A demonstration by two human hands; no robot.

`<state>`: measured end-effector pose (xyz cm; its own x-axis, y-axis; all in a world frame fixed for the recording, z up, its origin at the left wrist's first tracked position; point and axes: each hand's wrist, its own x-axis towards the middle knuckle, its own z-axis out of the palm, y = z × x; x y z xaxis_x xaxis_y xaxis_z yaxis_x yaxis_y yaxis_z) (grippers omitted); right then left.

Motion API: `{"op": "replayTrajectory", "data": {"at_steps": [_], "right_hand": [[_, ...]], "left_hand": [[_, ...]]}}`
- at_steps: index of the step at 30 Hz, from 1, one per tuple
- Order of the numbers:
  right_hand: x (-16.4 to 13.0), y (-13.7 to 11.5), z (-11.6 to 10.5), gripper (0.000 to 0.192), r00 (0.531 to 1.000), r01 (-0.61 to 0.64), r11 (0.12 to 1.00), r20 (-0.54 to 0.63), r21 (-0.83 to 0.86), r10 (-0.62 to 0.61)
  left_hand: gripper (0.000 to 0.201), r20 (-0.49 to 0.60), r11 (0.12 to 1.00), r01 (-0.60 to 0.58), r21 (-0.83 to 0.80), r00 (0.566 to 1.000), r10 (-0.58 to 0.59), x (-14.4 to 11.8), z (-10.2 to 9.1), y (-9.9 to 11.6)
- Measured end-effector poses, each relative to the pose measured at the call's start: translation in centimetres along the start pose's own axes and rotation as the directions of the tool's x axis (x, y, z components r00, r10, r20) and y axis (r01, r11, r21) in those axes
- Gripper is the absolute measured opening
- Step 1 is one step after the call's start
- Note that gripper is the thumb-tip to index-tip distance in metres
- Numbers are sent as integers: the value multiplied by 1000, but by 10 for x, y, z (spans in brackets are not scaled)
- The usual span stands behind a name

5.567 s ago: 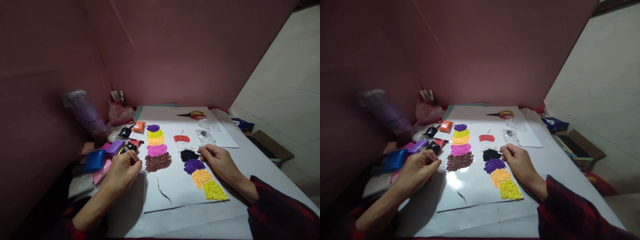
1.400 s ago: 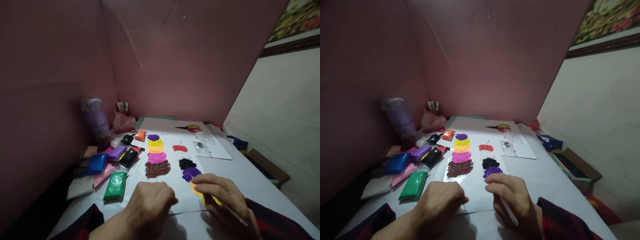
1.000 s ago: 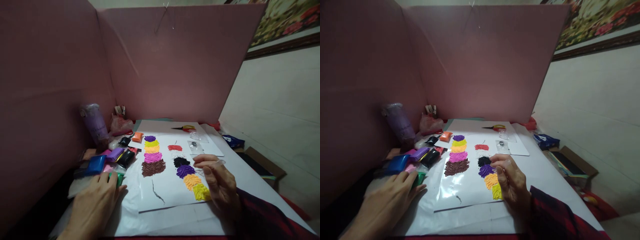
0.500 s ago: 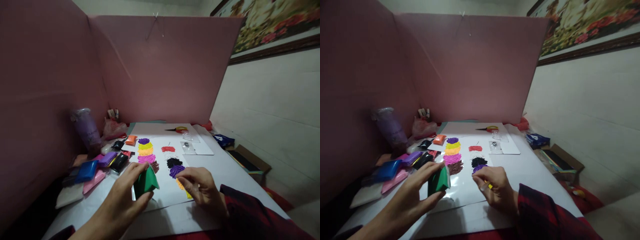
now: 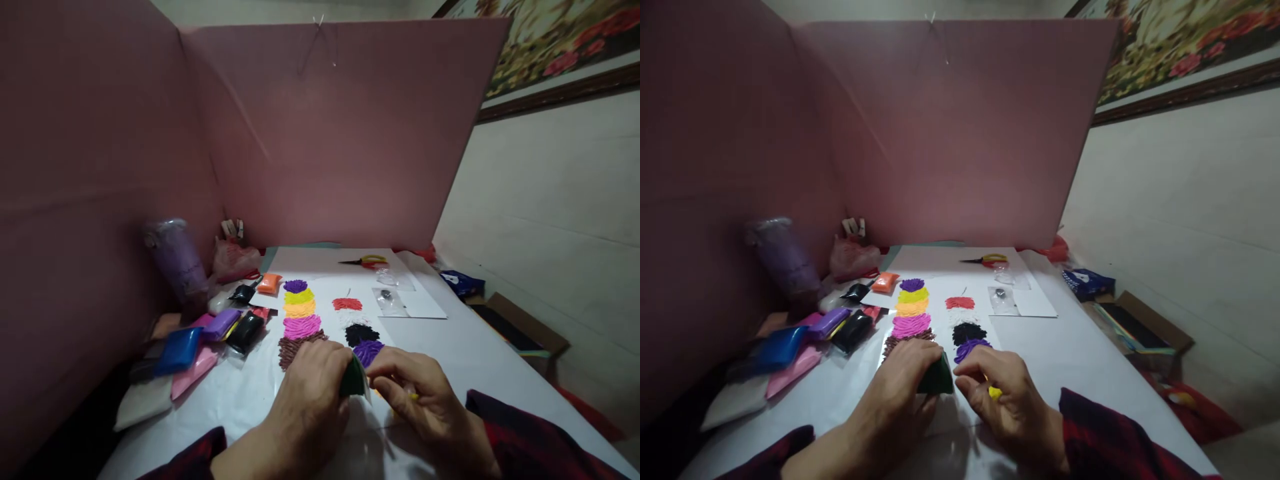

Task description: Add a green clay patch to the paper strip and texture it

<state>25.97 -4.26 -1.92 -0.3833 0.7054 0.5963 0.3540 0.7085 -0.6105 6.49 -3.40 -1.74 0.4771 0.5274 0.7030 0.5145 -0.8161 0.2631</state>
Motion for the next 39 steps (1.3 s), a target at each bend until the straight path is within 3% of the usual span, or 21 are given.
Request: {"op": "replayTrajectory", "data": {"at_steps": [8,18,21,25,29,34,36,39], "right_hand": [[1,-3,1,13,1000,-3,999,13,-43,3],[2,0,0,13,999,6,1000,46,-12,-5],[-1,-5,-1,22,996,70,998,46,9,-70],[-6,-14,1,28,985,162,985,-56,-56,-165],[-7,-11,0,29,980,197,975,9,-103,-197],[-7,-3,-5,30,910,411,895,32,-171,-412],[-8,-3,-5,27,912,405,893,18,-196,-409],[-10,-6,-3,22,956,289,932,11,-218,-294]], "left_hand": [[48,84,1000,7,11,996,-8,-4,5,-2],[44,-23,999,1,47,1000,0,-1,2,4],[39,-89,997,-68,-31,994,65,1,-2,9],[36,-140,974,-213,-80,970,201,4,-5,13],[34,-148,968,-246,-56,961,236,4,-5,11],[32,-77,926,-378,-2,923,377,1,-6,9],[34,-88,936,-352,13,932,352,0,-6,9],[35,-96,973,-230,10,969,229,-2,-2,11]]}}
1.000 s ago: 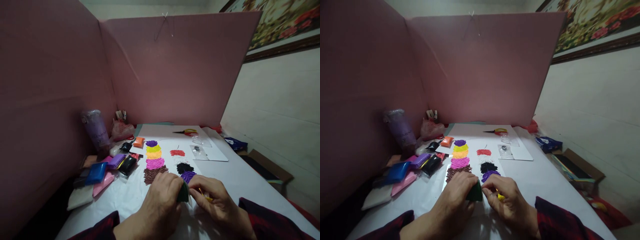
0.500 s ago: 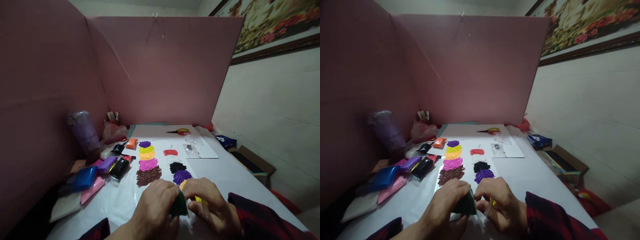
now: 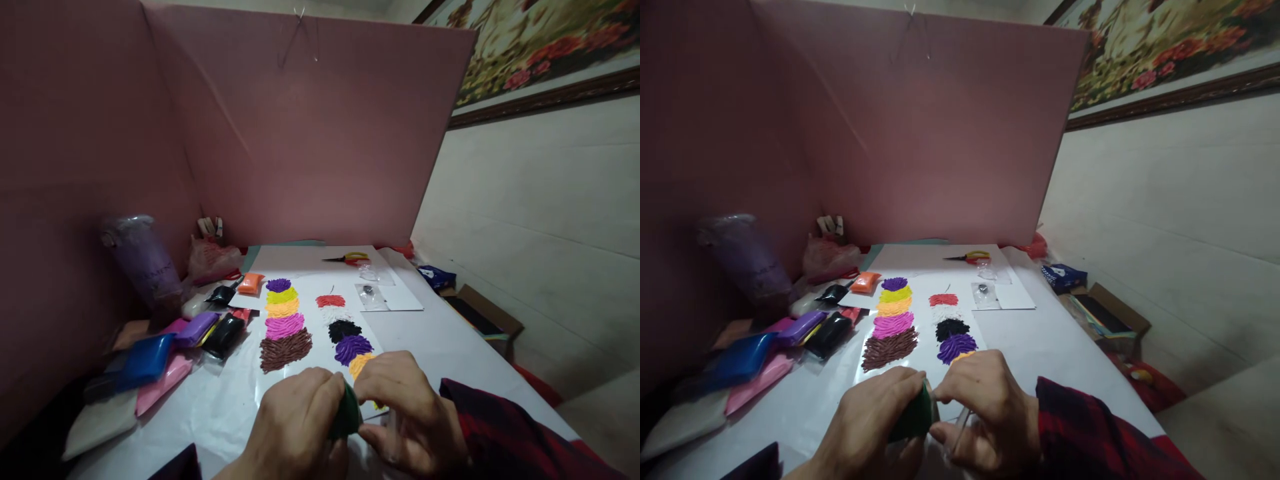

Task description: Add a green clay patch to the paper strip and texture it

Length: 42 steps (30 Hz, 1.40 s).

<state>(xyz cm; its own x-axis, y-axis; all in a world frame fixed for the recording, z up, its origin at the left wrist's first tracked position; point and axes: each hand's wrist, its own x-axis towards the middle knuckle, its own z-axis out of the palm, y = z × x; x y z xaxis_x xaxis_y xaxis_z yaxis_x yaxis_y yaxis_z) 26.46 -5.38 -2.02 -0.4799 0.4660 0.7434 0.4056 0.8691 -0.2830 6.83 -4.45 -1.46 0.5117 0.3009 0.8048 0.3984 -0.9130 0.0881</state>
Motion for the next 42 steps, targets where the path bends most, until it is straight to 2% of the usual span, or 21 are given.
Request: {"op": "replayTrajectory", "data": {"at_steps": [4,8,10,13,16,20,24,29,34,36,39,42], "right_hand": [[-1,-6,3,15,995,-89,996,-43,-1,89],[-1,-9,5,19,989,-130,991,-80,-13,128],[-1,-8,4,18,988,-146,989,-44,-2,146],[1,-3,2,22,993,-108,992,44,58,106],[3,2,1,32,994,-71,990,91,119,61],[2,7,0,36,990,-18,985,139,172,-6],[2,5,-3,29,984,-41,988,176,152,14],[2,0,-4,18,987,-73,993,147,95,58],[3,-1,-3,24,981,-112,986,174,122,90],[3,0,-3,26,977,-115,983,197,143,86],[1,-1,-3,19,973,-135,980,205,145,104],[0,-5,-4,14,964,-192,974,210,118,164]], "left_hand": [[32,-21,996,86,-21,996,-87,-2,3,1],[30,47,991,136,5,990,-136,0,-2,2],[26,41,988,156,4,987,-156,1,-3,3],[22,44,980,193,-47,981,-191,1,-4,4],[27,29,986,144,-87,990,-142,-1,-1,3],[35,-65,997,36,-69,997,-40,-8,7,0],[26,-49,997,64,-52,997,-66,-14,13,-3],[23,-33,997,81,-8,996,-81,-14,13,-3],[29,-40,997,67,28,997,-66,-11,8,-1],[24,-38,997,65,34,997,-64,-12,9,-2],[15,-24,995,86,47,996,-85,-14,11,-2],[15,-9,993,94,78,996,-93,-13,11,-2]]}}
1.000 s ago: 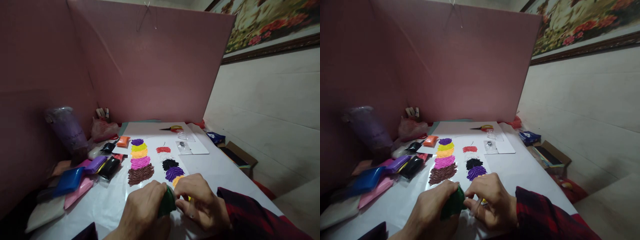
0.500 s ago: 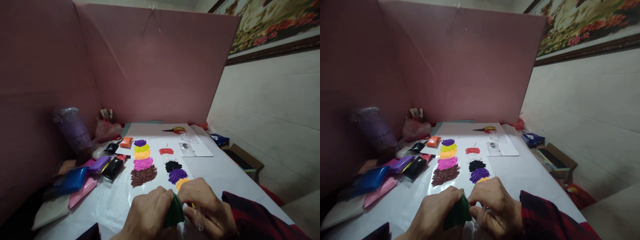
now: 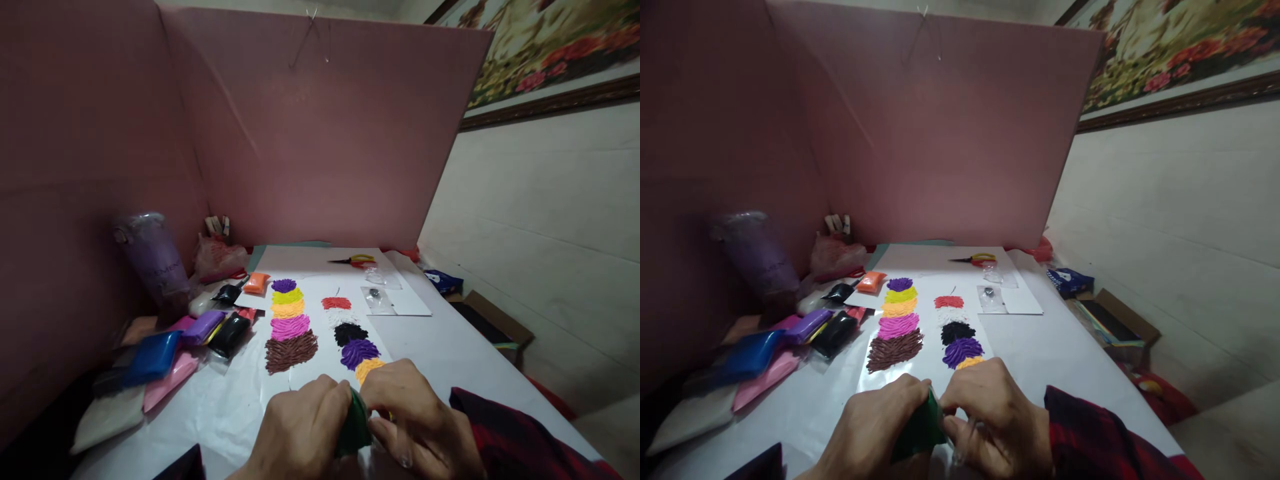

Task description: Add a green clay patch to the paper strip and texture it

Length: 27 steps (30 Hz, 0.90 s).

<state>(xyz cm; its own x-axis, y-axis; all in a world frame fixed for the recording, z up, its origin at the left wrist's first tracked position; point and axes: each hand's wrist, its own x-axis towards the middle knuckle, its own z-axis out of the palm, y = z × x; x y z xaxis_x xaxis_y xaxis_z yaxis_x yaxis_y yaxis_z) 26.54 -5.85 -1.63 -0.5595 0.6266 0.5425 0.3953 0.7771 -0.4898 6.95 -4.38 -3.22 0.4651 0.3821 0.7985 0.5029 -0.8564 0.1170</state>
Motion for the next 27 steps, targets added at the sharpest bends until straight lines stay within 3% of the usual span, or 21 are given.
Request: {"op": "replayTrajectory", "data": {"at_steps": [3,7,11,19,24,27], "right_hand": [[0,-3,1,15,1000,-10,1000,-20,-15,9],[1,0,2,18,999,14,999,-50,-50,-16],[-1,5,2,15,998,63,996,-15,-58,-64],[-1,-6,5,10,991,-50,992,-125,-116,36],[6,-7,3,14,995,14,977,-96,-211,-35],[4,-4,2,17,988,57,969,-125,-241,-90]], "left_hand": [[15,-9,999,-19,33,1000,19,5,-4,2],[21,56,994,-88,69,995,84,11,-11,4],[29,46,987,-138,79,990,134,11,-13,4],[29,58,982,-111,156,993,103,13,-14,6],[33,48,974,-114,198,993,106,15,-15,5],[34,23,990,-93,101,996,92,14,-14,5]]}}
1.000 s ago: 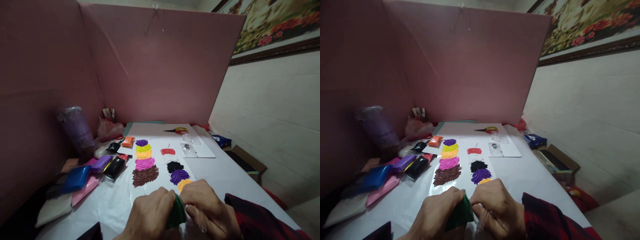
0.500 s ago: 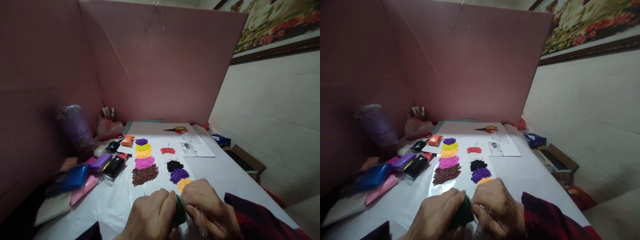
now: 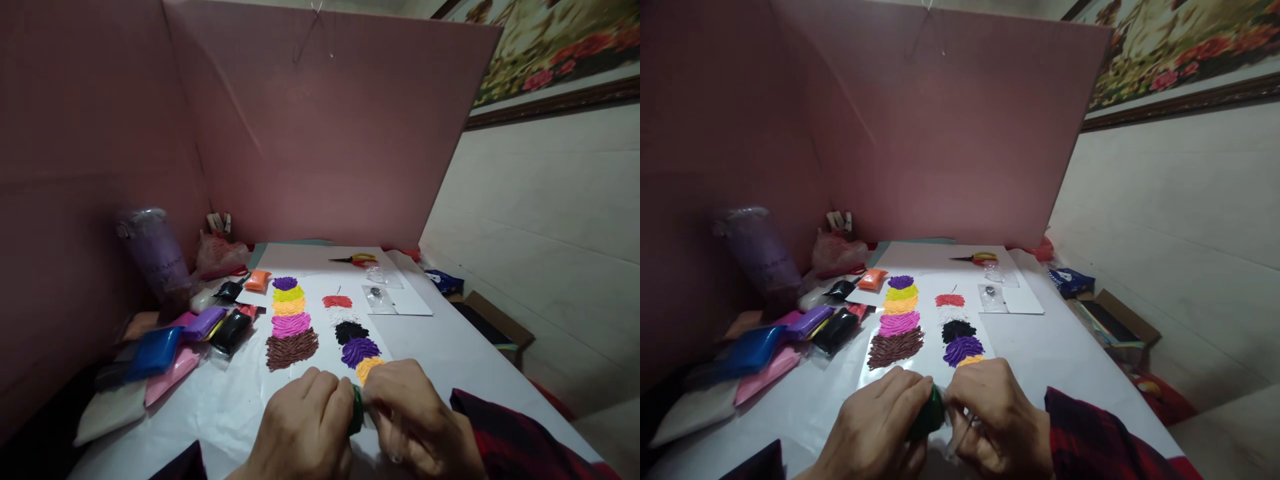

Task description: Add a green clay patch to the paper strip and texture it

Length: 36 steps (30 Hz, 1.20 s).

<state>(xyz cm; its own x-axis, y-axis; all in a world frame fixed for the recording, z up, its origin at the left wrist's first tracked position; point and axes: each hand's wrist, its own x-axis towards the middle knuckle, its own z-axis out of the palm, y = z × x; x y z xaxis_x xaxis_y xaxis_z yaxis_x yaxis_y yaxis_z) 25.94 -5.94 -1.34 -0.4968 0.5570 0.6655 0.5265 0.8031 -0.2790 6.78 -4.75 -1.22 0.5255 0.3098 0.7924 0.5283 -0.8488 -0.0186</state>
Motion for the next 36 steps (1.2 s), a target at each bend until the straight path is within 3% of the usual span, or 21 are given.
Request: {"op": "replayTrajectory", "data": {"at_steps": [4,7,11,14,16,19,23,26,29,36], "right_hand": [[-1,0,-1,15,998,62,992,-18,110,-61],[5,0,-4,17,993,-114,969,44,218,107],[11,4,-4,18,952,-307,866,131,395,278],[10,5,1,19,959,-270,911,6,310,282],[6,2,4,16,975,-178,964,-98,199,200],[-1,-3,7,11,986,-63,989,-143,133,82],[-7,-7,6,10,992,-85,995,-92,49,89],[-7,-6,8,14,997,3,1000,-81,6,-3],[-5,-2,11,12,989,108,994,-104,-5,-108],[-3,-7,10,16,998,25,995,-58,-98,-30]], "left_hand": [[30,-1,979,-5,-206,1000,5,-3,1,1],[23,-58,948,48,-315,996,-69,-2,2,2],[26,-96,963,216,-160,968,-233,3,-5,2],[21,-116,973,183,-143,973,-200,5,-11,2],[5,-70,968,151,-203,983,-168,5,-12,3],[18,47,950,228,-213,974,-223,2,-9,7],[25,269,818,453,-354,887,-375,3,-7,10],[27,405,717,538,-443,834,-376,4,-8,9],[26,400,719,509,-474,851,-339,3,-7,8],[21,235,872,303,-386,946,-225,-3,2,7]]}}
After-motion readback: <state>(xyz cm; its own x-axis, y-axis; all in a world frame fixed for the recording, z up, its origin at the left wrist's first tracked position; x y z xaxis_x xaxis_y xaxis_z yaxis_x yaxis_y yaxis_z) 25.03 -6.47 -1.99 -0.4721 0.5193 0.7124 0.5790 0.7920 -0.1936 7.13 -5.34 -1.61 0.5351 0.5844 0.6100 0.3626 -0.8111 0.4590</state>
